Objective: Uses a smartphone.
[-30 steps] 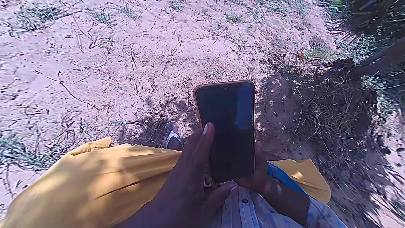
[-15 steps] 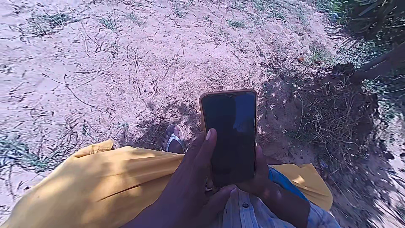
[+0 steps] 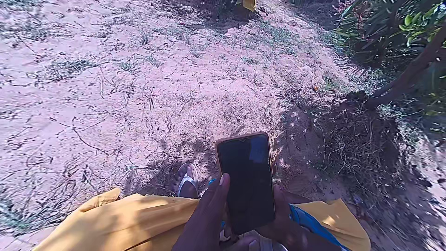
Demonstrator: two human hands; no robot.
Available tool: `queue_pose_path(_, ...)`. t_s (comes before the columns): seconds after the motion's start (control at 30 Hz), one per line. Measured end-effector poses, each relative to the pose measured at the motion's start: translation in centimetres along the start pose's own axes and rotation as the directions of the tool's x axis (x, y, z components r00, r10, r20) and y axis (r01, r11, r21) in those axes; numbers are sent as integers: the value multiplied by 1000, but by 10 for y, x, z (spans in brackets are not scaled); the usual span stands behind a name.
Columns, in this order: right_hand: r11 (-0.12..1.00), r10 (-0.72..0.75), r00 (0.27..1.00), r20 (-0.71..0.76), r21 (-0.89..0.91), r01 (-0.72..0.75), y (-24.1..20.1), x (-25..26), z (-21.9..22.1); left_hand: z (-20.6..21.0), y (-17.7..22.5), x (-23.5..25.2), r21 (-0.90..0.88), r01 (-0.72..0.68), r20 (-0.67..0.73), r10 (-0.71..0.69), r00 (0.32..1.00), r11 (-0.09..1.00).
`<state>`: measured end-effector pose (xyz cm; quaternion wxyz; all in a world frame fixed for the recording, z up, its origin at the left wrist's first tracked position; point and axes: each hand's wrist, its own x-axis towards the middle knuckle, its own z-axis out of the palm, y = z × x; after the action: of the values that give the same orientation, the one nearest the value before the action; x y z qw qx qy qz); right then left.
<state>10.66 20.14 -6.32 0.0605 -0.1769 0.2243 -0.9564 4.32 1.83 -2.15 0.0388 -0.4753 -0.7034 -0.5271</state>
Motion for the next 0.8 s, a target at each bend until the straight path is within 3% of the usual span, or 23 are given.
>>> queue_pose_path(0.27, 998, 48, 999, -6, -49, -48, 2, 4, -1, -3, 3, 3, -30, 8, 23, -7, 1000, 1000)
queue_pose_path(0.4, 991, 7, 986, -165, -130, -29, -2, 5, 12, -4, 4, 3, -49, -6, 22, 7, 1000, 999)
queue_pose_path(0.63, 988, 30, 997, -75, -149, -41, -3, 3, 7, -5, 2, 2, -49, -8, 40, 10, 999, 999)
queue_pose_path(0.8, 992, -28, 1000, -2, -120, 27, -2, 0, 2, -5, -1, 2, -56, -30, 37, 32, 999, 998)
